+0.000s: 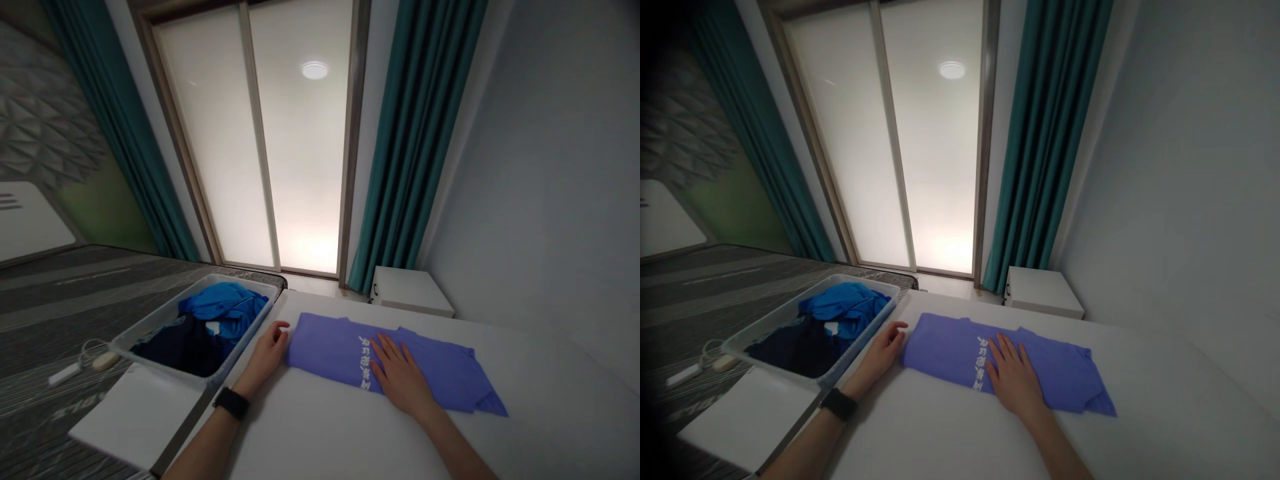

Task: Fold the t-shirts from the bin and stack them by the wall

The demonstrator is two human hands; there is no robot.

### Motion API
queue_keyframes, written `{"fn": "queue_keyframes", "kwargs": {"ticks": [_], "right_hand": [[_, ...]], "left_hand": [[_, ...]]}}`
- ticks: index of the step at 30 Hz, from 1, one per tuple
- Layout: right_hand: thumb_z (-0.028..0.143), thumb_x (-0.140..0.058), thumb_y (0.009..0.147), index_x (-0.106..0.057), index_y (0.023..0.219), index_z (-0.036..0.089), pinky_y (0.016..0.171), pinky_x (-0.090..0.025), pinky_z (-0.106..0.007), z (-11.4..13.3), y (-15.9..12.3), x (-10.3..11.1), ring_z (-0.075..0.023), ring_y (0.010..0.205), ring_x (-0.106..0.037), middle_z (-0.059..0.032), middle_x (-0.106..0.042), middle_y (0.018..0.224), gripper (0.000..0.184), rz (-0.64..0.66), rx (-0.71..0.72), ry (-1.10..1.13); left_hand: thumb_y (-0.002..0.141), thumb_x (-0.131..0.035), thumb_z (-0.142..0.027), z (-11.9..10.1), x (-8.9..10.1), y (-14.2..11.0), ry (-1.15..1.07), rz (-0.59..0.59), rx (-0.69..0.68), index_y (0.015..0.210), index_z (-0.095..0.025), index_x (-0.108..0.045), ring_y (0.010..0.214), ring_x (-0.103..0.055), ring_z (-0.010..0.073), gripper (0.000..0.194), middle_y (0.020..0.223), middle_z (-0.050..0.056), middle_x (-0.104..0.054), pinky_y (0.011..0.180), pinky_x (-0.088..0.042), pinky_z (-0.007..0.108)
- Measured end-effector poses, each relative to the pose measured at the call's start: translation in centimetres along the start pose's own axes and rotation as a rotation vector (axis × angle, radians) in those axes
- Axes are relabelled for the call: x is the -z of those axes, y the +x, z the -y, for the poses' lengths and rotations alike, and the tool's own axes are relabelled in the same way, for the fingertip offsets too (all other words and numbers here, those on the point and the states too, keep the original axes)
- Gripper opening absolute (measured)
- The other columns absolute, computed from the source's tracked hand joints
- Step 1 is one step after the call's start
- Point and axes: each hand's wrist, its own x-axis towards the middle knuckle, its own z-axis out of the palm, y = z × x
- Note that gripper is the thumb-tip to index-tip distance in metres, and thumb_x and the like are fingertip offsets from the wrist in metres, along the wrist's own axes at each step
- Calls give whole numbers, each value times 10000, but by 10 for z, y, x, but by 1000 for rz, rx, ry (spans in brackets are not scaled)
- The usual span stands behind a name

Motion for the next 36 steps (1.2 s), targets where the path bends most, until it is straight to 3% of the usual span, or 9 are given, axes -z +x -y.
{"fn": "queue_keyframes", "kwargs": {"ticks": [2, 4, 9, 12, 16, 22, 30, 33, 36], "right_hand": [[431, -265, 986, -370, 1492, 183, 1184, -121, -487, 1, -1, 1, -232, 1467, -203, -84, -254, 1586, 574, 13, -6, -4], [427, -268, 986, -357, 1498, 172, 1184, -118, -488, 3, -3, 4, -235, 1469, -195, -93, -248, 1586, 579, 25, -19, -9], [427, -250, 993, -334, 1507, 167, 1182, -109, -493, 12, -8, 11, -234, 1472, -183, -93, -227, 1591, 583, 25, -51, -10], [419, -222, 998, -326, 1510, 156, 1186, -102, -480, 12, -9, 14, -228, 1474, -178, -84, -223, 1593, 584, 36, -58, 1], [400, -220, 995, -295, 1520, 144, 1193, -99, -451, 3, -12, 16, -209, 1475, -172, -70, -216, 1594, 589, 56, -71, 43], [442, -208, 985, -266, 1526, 107, 1199, -76, -439, -37, -33, 17, -213, 1480, -149, -74, -204, 1596, 639, 53, -141, 30], [427, -186, 975, -272, 1520, 75, 1197, -96, -466, -105, -63, 20, -233, 1469, -196, -93, -247, 1583, 654, 36, -340, 22], [411, -169, 981, -287, 1515, 81, 1199, -108, -455, -111, -69, 24, -215, 1466, -209, -79, -261, 1579, 639, 41, -321, 50], [424, -189, 985, -304, 1506, 65, 1198, -131, -437, -101, -74, 23, -221, 1465, -212, -91, -260, 1577, 643, 40, -272, 77]], "left_hand": [[876, -413, -311, -9, -4, -6, 160, -57, -133, 1021, -178, -627, 777, -597, 225, 291, 804, 48, -610, 750, -483, 359], [892, -400, -241, -24, -15, -14, 294, -14, -282, 1101, -180, -632, 961, -601, 254, 317, 1007, 106, -648, 894, -471, 412], [937, -430, -237, -74, -63, -26, 488, 337, -596, 1414, -206, -457, 1344, -418, 253, 479, 1464, 92, -475, 1126, -323, 436], [975, -375, -248, -91, -93, -21, 502, 464, -677, 1451, -211, -412, 1400, -361, 213, 479, 1509, 70, -431, 1170, -263, 421], [987, -362, -276, -85, -117, -12, 547, 510, -656, 1459, -218, -407, 1423, -332, 206, 478, 1530, 74, -399, 1177, -241, 434], [1013, -317, -430, -70, -119, -9, 624, 527, -619, 1489, -263, -367, 1450, -274, 237, 507, 1567, 55, -325, 1183, -189, 496], [1023, -276, -455, -68, -118, -6, 656, 534, -657, 1507, -268, -333, 1448, -279, 242, 522, 1567, 43, -316, 1175, -208, 504], [1021, -290, -442, -63, -116, -4, 658, 546, -653, 1506, -279, -332, 1450, -274, 239, 514, 1567, 34, -316, 1174, -209, 503], [1016, -315, -429, -57, -109, -4, 673, 578, -617, 1506, -284, -329, 1449, -275, 245, 512, 1566, 30, -316, 1169, -218, 513]]}}
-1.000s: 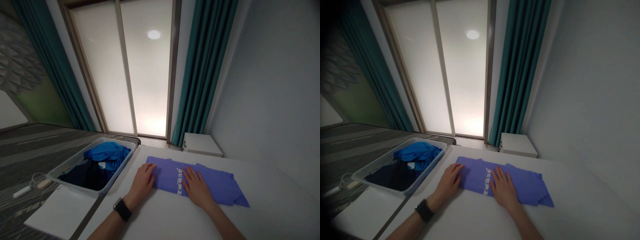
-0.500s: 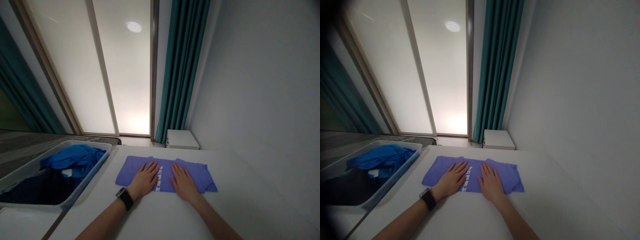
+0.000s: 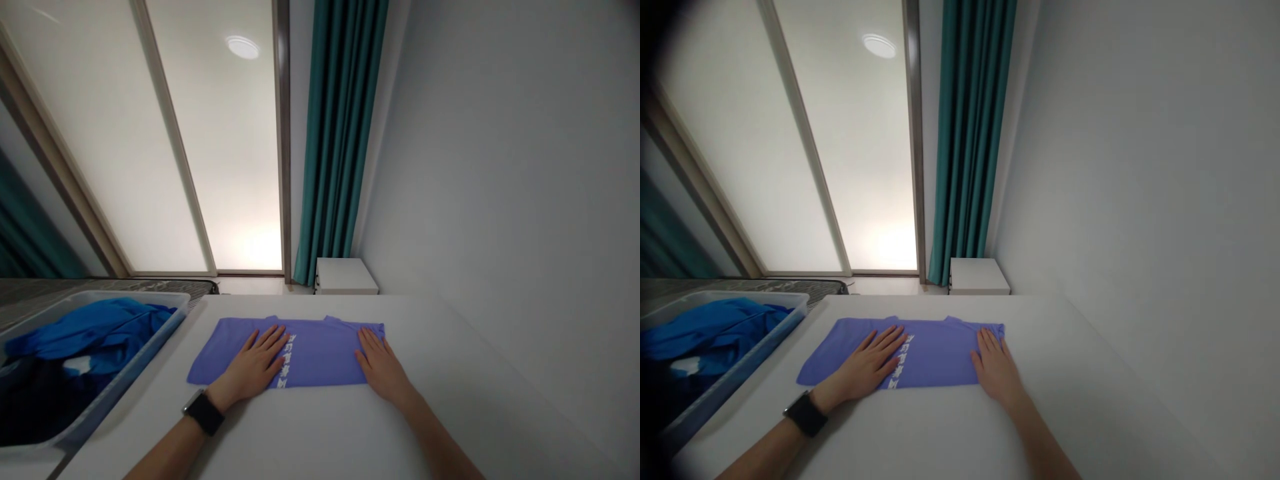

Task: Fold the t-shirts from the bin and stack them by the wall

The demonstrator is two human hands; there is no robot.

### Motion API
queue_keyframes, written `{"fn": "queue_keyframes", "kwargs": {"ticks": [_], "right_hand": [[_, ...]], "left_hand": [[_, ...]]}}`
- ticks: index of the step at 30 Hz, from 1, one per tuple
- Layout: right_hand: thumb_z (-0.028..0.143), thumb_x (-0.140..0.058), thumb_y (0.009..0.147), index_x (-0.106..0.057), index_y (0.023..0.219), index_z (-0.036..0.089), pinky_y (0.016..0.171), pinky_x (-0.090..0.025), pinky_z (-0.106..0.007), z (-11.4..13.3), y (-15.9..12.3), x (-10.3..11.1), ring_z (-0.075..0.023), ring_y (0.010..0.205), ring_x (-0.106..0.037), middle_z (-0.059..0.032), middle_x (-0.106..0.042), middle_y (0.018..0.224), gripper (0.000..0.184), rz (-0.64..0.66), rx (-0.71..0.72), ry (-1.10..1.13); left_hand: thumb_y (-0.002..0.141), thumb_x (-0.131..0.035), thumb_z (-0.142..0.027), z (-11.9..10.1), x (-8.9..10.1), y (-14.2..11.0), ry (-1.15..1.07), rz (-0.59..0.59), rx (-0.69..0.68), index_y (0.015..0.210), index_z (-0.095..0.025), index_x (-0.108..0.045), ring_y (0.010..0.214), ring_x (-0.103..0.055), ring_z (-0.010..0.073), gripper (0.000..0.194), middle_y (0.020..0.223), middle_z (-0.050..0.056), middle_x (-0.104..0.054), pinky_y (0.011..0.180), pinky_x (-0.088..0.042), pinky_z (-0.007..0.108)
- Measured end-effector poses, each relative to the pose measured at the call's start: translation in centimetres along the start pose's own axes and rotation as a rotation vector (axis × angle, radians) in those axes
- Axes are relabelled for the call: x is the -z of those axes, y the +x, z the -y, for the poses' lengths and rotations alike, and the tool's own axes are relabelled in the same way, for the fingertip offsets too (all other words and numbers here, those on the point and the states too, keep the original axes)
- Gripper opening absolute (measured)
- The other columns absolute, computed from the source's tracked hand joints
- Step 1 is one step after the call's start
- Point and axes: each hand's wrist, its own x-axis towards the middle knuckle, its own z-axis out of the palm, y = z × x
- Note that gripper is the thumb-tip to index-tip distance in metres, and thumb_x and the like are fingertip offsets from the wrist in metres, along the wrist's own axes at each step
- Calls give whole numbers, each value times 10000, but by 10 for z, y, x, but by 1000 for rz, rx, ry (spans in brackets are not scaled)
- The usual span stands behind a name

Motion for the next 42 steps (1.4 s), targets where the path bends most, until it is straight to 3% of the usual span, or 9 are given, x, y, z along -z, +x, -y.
{"fn": "queue_keyframes", "kwargs": {"ticks": [4, 8, 11, 14, 17, 20, 28, 35, 42], "right_hand": [[431, -250, 985, -364, 1488, 96, 1193, -144, -448, 13, -7, -9, -241, 1451, -255, -103, -305, 1562, 615, -50, 53, 47], [344, -292, 973, -517, 1386, 169, 1155, -226, -432, 3, 1, -10, -234, 1352, -421, -97, -504, 1449, 502, -220, 27, 131], [268, -316, 945, -632, 1205, 181, 1036, -361, -375, -19, 11, -2, -228, 1174, -552, -97, -646, 1243, 419, -349, -138, 175], [225, -315, 930, -666, 1055, 192, 921, -408, -358, -38, 15, 4, -235, 1043, -595, -86, -693, 1091, 375, -383, -266, 172], [218, -347, 920, -674, 962, 205, 871, -409, -339, -47, 13, 5, -226, 970, -611, -65, -711, 1012, 330, -370, -300, 159], [227, -408, 906, -674, 939, 215, 860, -397, -312, -47, 11, 2, -207, 960, -612, -46, -714, 985, 268, -347, -297, 154], [267, -436, 921, -678, 882, 233, 779, -382, -281, -44, 23, 3, -185, 911, -636, -23, -729, 926, 248, -255, -320, 182], [374, -461, 925, -687, 787, 227, 714, -397, -279, -48, 44, 12, -196, 840, -676, -37, -746, 864, 302, -186, -364, 237], [278, -415, 947, -678, 865, 198, 711, -407, -251, -55, 49, 10, -162, 834, -671, -41, -743, 887, 286, -214, -384, 292]], "left_hand": [[1009, -341, -443, -1, 5, -10, 10, -38, 42, 1470, -271, -408, 1420, -341, 247, 497, 1521, 50, -411, 1162, -248, 497], [999, -365, -452, -30, 15, -1, 27, -111, -7, 1458, -241, -416, 1409, -354, 250, 508, 1508, 70, -435, 1172, -230, 498], [988, -397, -406, -65, 20, 22, -12, -118, -118, 1470, -227, -378, 1401, -366, 235, 514, 1514, 71, -426, 1171, -246, 467], [979, -411, -373, -101, 19, 55, -75, -105, -222, 1457, -219, -388, 1382, -391, 223, 502, 1505, 72, -439, 1167, -259, 432], [965, -433, -374, -130, 10, 88, -109, -102, -261, 1422, -177, -432, 1360, -413, 238, 498, 1484, 99, -459, 1143, -301, 415], [971, -413, -364, -147, -4, 109, -112, -115, -211, 1399, -155, -458, 1328, -445, 255, 478, 1448, 117, -496, 1123, -323, 434], [1017, -273, -428, -148, -29, 114, -109, -133, -208, 1457, -141, -387, 1400, -357, 238, 537, 1518, 106, -413, 1163, -251, 455], [1013, -279, -425, -149, -26, 113, -122, -128, -212, 1461, -137, -386, 1407, -347, 240, 542, 1521, 114, -406, 1172, -233, 462], [1012, -294, -414, -150, -20, 112, -139, -110, -218, 1461, -133, -387, 1409, -347, 238, 538, 1529, 114, -394, 1176, -234, 459]]}}
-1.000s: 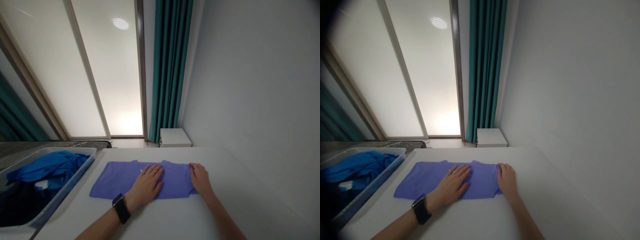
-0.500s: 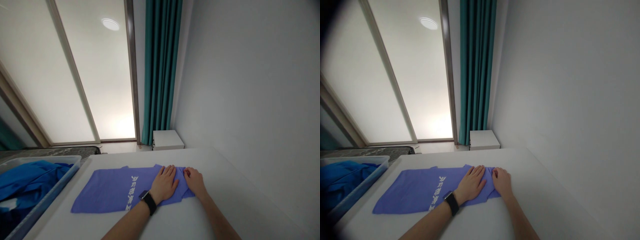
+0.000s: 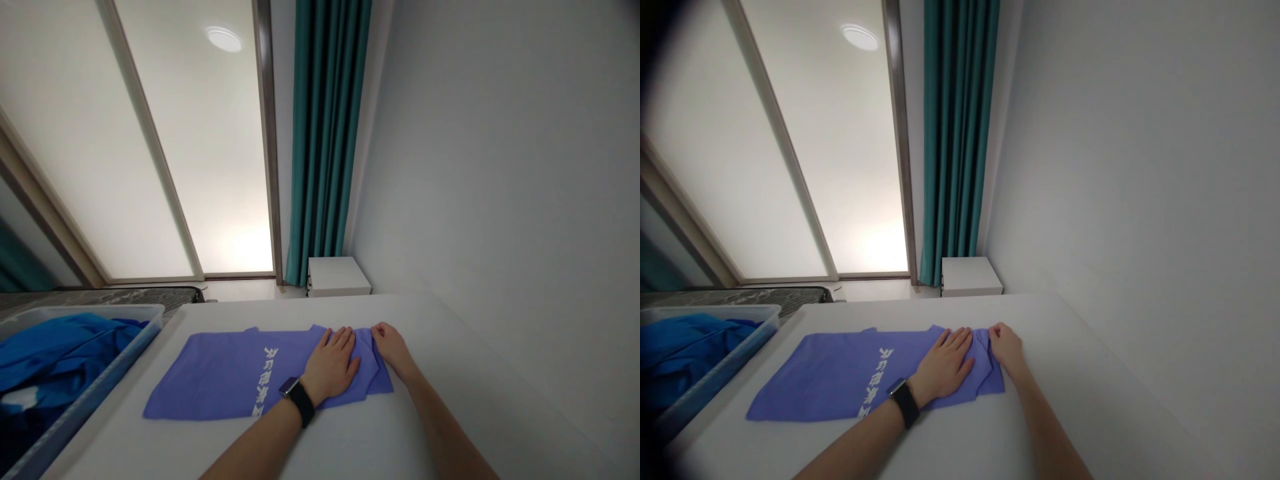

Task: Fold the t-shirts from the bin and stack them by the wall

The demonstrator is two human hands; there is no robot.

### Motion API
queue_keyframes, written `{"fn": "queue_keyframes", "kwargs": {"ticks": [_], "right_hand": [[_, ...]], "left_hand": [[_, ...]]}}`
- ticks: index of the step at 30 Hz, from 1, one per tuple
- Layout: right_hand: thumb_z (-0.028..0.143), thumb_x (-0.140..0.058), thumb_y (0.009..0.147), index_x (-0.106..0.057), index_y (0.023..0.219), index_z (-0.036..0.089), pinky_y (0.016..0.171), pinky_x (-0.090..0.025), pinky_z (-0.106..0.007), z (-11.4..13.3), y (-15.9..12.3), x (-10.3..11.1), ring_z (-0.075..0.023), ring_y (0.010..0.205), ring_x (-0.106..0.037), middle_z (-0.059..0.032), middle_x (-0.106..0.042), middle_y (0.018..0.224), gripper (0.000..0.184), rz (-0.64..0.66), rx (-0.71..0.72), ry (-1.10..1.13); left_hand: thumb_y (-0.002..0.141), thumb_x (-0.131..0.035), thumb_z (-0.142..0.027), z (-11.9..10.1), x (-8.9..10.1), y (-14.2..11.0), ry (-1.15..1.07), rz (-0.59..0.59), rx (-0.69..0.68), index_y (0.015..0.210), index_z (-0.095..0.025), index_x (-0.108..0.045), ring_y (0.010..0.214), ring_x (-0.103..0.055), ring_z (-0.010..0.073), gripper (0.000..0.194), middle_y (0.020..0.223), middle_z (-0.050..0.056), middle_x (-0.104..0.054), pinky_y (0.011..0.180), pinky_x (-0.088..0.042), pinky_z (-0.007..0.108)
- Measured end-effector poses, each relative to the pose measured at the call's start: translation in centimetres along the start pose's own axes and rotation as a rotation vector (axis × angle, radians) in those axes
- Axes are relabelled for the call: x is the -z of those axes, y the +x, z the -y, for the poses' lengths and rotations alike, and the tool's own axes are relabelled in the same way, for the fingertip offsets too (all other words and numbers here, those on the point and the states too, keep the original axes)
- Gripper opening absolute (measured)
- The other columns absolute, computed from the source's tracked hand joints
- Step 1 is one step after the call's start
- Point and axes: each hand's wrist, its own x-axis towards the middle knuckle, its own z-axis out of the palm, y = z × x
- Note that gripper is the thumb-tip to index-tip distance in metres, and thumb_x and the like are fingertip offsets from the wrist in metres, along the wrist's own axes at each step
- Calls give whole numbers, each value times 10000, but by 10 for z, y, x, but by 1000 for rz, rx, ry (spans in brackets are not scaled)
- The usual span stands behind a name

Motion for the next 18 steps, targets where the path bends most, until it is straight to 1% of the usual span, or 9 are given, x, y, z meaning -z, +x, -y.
{"fn": "queue_keyframes", "kwargs": {"ticks": [5, 8, 11, 13, 16, 18], "right_hand": [[273, -411, 943, -669, 847, 188, 740, -403, -268, -5, 5, 2, -180, 842, -659, -58, -731, 870, 289, -27, -26, -4], [273, -431, 922, -663, 803, 193, 746, -400, -286, -8, 3, 3, -191, 818, -653, -54, -722, 841, 273, -26, -24, -11], [288, -426, 913, -652, 796, 190, 725, -404, -284, -10, -4, 8, -192, 788, -644, -57, -713, 815, 273, -26, -3, -4], [314, -391, 927, -639, 794, 192, 693, -407, -270, -10, -12, 12, -183, 757, -633, -51, -705, 789, 307, -16, 32, 11], [359, -346, 949, -621, 766, 205, 633, -400, -240, -5, -24, 17, -157, 703, -611, -19, -690, 744, 364, 35, 119, 34], [397, -369, 949, -615, 754, 211, 608, -389, -230, 1, -31, 18, -146, 673, -600, 3, -679, 712, 365, 79, 172, 29]], "left_hand": [[1016, -291, -424, 1, 0, 0, 16, 3, -8, 1490, -181, -341, 1412, -340, 235, 535, 1542, 98, -374, 1175, -227, 462], [1011, -304, -480, 1, 1, 0, 12, 14, -19, 1492, -230, -339, 1417, -330, 246, 543, 1543, 89, -374, 1167, -232, 478], [995, -327, -532, 1, 2, 0, 11, 11, -22, 1483, -232, -360, 1416, -330, 260, 574, 1540, 97, -377, 1163, -234, 488], [988, -336, -542, 0, 1, 0, 8, 2, -18, 1474, -220, -378, 1415, -330, 266, 584, 1537, 105, -380, 1163, -233, 492], [979, -341, -560, 0, 0, 0, -9, -5, -15, 1461, -210, -399, 1413, -334, 270, 599, 1528, 110, -394, 1164, -231, 494], [970, -351, -571, 0, 0, 0, -16, -7, -10, 1457, -211, -404, 1411, -339, 272, 608, 1524, 109, -401, 1164, -232, 494]]}}
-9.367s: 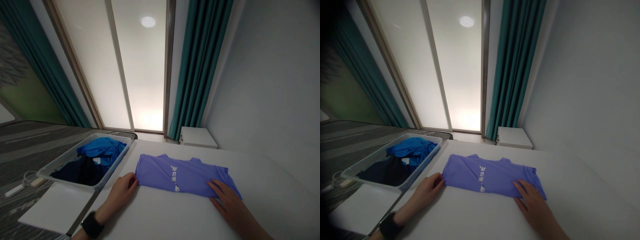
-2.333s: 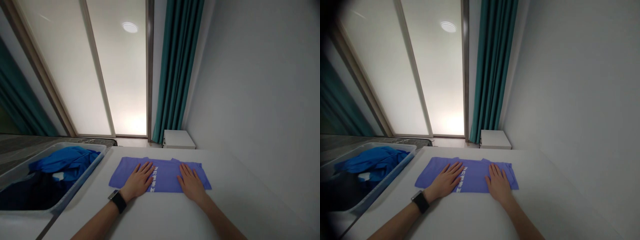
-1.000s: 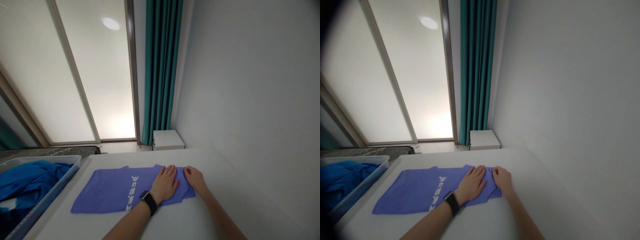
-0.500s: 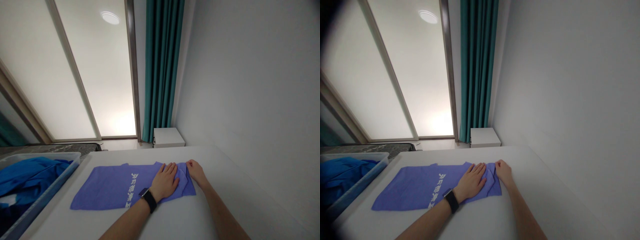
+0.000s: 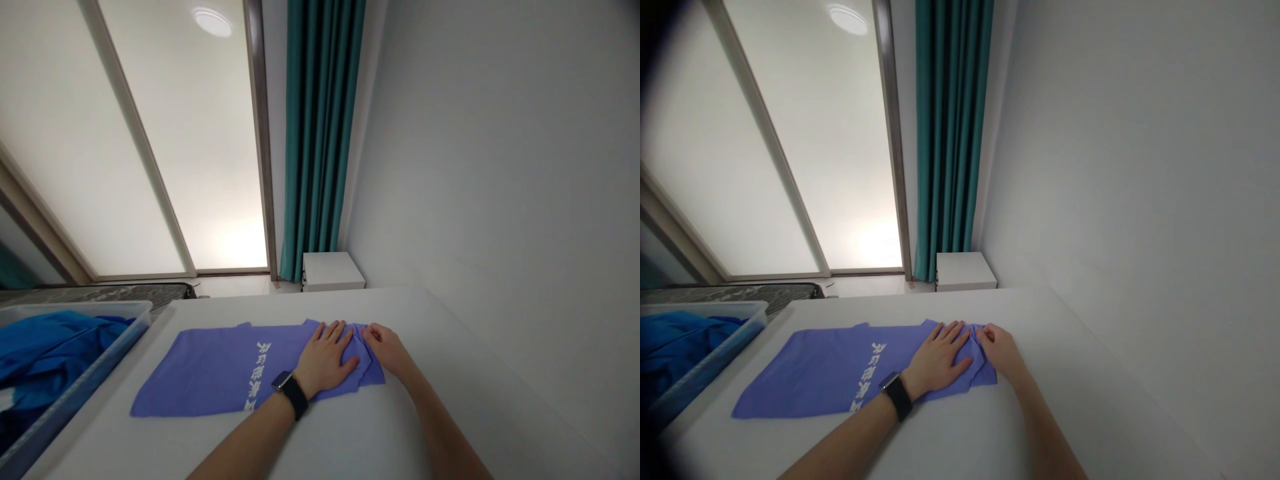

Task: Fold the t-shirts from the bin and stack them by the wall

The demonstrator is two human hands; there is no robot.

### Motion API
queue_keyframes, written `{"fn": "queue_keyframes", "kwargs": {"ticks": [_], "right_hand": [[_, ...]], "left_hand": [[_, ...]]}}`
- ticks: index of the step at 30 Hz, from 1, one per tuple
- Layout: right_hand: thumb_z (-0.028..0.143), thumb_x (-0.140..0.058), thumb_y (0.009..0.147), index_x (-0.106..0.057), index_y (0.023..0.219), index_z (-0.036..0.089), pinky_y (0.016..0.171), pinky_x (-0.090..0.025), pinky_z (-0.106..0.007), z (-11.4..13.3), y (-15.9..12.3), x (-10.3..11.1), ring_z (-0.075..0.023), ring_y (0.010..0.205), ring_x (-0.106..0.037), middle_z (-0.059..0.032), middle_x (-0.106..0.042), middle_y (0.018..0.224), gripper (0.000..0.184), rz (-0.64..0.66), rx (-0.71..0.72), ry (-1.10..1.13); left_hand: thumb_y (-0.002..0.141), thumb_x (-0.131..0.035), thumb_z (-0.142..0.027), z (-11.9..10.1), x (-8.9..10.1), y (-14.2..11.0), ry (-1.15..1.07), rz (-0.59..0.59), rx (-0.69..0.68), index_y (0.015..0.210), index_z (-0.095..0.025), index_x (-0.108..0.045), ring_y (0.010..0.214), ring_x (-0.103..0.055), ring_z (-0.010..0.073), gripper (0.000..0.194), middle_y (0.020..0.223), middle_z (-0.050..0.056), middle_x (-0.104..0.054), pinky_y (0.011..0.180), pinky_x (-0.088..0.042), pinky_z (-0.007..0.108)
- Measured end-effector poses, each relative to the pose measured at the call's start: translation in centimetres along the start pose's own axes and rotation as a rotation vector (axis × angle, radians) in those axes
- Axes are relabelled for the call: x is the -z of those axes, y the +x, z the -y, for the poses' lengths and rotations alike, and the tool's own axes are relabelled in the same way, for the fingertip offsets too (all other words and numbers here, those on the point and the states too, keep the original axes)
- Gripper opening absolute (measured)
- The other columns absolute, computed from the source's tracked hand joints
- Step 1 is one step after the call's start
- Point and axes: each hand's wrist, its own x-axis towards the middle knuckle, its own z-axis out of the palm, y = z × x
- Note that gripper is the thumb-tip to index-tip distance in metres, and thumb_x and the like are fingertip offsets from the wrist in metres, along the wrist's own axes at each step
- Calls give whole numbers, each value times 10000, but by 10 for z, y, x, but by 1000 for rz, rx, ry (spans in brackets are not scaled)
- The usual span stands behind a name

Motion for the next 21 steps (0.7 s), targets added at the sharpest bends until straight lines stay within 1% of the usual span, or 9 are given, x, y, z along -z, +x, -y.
{"fn": "queue_keyframes", "kwargs": {"ticks": [2, 4, 8, 10, 12, 14, 16, 18, 21], "right_hand": [[411, -447, 924, -606, 715, 215, 602, -374, -233, 5, -4, -1, -145, 651, -592, 15, -668, 679, 327, 41, 30, -31], [352, -515, 893, -585, 653, 214, 619, -360, -248, 6, -7, -3, -152, 649, -590, 8, -660, 658, 285, 67, 30, -87], [247, -535, 866, -565, 613, 209, 688, -357, -289, 2, -11, -2, -190, 714, -614, -25, -668, 686, 257, 80, -19, -208], [257, -544, 863, -587, 670, 212, 728, -367, -307, 1, -13, -1, -209, 762, -624, -30, -675, 724, 203, 80, -37, -244], [254, -544, 862, -622, 817, 212, 782, -382, -323, 5, -15, 1, -233, 875, -621, -52, -689, 857, 99, 42, -24, -269], [219, -505, 876, -618, 1015, 207, 856, -388, -332, 11, -16, 2, -244, 1021, -582, -83, -666, 1054, 180, -43, 65, -276], [173, -420, 908, -589, 1139, 206, 913, -382, -326, 19, -17, 0, -231, 1093, -545, -96, -626, 1166, 288, -115, 191, -260], [145, -348, 932, -594, 1154, 212, 928, -383, -326, 25, -18, -4, -222, 1085, -544, -94, -627, 1164, 338, -113, 279, -248], [154, -380, 927, -629, 1081, 211, 900, -394, -353, 27, -20, -9, -244, 1060, -546, -92, -642, 1115, 298, -58, 289, -297]], "left_hand": [[967, -357, -570, 0, 1, 0, 2, -1, 5, 1457, -209, -404, 1412, -337, 271, 610, 1524, 110, -400, 1165, -230, 491], [967, -354, -567, -1, 2, 1, 5, 1, 9, 1456, -202, -405, 1414, -334, 271, 613, 1527, 111, -396, 1167, -227, 490], [974, -335, -563, -1, 3, 0, 10, 12, 9, 1452, -180, -408, 1413, -333, 271, 617, 1528, 116, -393, 1166, -231, 488], [982, -323, -552, -1, 3, 0, 13, 10, 4, 1449, -177, -412, 1412, -335, 267, 606, 1529, 115, -392, 1166, -233, 484], [985, -316, -547, -1, 2, 0, 15, 3, 0, 1448, -176, -412, 1410, -339, 266, 602, 1529, 115, -392, 1165, -235, 481], [985, -315, -543, 0, 0, 0, 19, -6, -2, 1456, -166, -398, 1412, -337, 262, 608, 1527, 118, -395, 1166, -234, 475], [993, -305, -513, 0, -3, 0, 34, -16, 7, 1462, -151, -383, 1415, -334, 255, 598, 1524, 125, -398, 1170, -228, 467], [1005, -283, -463, 1, -6, 1, 56, -20, 23, 1461, -134, -381, 1419, -330, 251, 571, 1523, 136, -397, 1169, -229, 462], [1011, -259, -421, 2, -9, 1, 80, -21, 37, 1455, -115, -384, 1426, -316, 255, 553, 1523, 147, -392, 1163, -241, 460]]}}
